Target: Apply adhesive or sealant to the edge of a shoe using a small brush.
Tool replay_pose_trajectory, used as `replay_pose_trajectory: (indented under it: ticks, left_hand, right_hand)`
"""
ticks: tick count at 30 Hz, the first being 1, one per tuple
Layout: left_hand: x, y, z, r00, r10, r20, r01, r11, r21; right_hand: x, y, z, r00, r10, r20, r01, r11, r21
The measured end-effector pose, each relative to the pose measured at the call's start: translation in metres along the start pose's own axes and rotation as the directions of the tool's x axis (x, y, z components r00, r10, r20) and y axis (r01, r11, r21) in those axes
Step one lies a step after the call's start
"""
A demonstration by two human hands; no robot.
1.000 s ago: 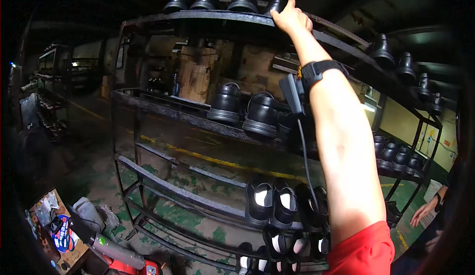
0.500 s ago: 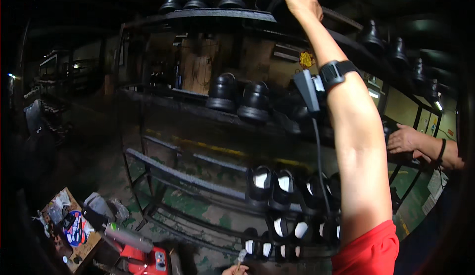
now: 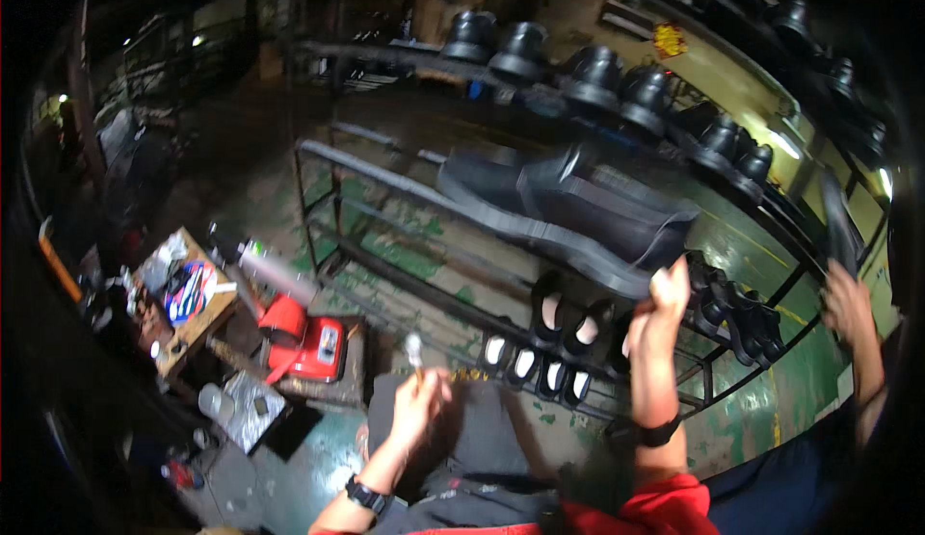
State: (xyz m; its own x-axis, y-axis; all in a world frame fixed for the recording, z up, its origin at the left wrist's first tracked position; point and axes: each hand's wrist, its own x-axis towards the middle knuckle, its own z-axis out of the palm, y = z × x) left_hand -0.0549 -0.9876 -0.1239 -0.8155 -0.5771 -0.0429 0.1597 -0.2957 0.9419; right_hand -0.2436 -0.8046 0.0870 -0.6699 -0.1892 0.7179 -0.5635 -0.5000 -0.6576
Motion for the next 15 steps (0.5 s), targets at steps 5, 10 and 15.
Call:
replay_pose_trajectory:
  ticks: [5,10,15]
  left_hand:
    - [0.011,0.0,-0.019,0.951,0.019,-0.308,-0.091,0.971,-0.222]
    - [0.002,-0.041,-0.071,0.98,-0.063,-0.187,-0.063,0.8,-0.597]
    - [-0.008,-0.047,-0.088,0.976,0.021,-0.216,-0.15,0.785,-0.601]
  right_hand:
    - [-0.137,0.069,-0.024,0.824,0.56,0.09,-0.567,0.813,0.134]
    - [-0.188,0.09,-0.041,0.663,0.651,0.368,-0.686,0.726,-0.05]
    - [-0.2,0.093,-0.034,0.502,0.742,0.445,-0.791,0.602,-0.111]
